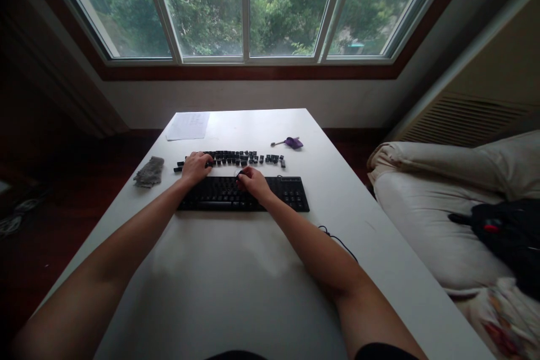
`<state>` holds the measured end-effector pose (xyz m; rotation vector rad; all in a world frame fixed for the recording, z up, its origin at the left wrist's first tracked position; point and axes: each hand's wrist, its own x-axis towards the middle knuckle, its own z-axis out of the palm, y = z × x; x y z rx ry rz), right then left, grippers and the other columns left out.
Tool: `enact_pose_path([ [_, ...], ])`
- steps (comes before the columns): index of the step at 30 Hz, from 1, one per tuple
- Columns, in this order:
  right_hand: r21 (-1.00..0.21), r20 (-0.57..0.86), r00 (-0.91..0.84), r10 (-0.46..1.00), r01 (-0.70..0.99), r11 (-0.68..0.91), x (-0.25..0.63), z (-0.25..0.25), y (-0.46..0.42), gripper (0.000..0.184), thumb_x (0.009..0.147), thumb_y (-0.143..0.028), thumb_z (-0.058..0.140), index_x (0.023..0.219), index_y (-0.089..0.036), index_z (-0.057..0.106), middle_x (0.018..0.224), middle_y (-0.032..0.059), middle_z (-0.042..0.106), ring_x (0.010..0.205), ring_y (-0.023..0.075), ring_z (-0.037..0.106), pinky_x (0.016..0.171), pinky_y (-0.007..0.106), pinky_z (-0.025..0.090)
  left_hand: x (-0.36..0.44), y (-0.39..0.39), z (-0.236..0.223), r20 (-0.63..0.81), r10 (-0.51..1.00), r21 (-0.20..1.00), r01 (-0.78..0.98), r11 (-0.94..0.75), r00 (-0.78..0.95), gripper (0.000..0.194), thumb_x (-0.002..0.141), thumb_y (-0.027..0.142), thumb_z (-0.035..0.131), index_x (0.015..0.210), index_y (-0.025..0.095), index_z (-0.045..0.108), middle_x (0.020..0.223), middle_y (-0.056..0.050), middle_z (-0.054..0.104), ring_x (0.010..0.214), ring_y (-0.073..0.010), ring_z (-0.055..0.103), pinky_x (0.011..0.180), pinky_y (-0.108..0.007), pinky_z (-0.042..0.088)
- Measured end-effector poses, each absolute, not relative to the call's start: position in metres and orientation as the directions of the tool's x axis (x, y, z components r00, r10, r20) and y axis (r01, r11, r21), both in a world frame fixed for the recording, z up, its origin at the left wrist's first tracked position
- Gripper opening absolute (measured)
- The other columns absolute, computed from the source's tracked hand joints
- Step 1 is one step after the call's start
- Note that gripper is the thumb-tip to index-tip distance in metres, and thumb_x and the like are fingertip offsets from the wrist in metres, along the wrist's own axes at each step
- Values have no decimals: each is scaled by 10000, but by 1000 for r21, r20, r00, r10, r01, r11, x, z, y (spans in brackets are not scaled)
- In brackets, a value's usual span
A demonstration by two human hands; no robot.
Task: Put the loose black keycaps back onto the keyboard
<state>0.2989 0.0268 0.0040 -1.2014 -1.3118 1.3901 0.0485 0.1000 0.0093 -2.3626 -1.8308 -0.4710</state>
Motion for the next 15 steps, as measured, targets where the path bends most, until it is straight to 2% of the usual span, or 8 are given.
enact_pose_path([
  [5,-991,92,-208,974,82,111,296,-1,34,125,868,-272,541,956,-190,579,861,23,700,711,145,670,614,241,506,54,81,15,361,907,162,943,-290,217,210,849,266,611,1047,251,680,1077,-89,615,1081,-296,501,922,-425,410],
  [9,-925,218,-255,942,255,283,292,3,33,167,880,-332,563,955,-204,639,829,12,698,738,153,647,689,260,497,62,59,13,397,869,216,891,-400,295,185,864,265,611,1033,248,684,1055,-82,613,1053,-282,509,941,-427,413],
  [15,-830,267,-293,918,413,374,286,16,24,126,883,-305,577,933,-219,654,760,-2,677,708,151,604,682,248,439,65,35,6,394,806,280,777,-563,442,144,872,254,617,997,246,687,1031,-58,631,1019,-257,522,932,-415,437],
])
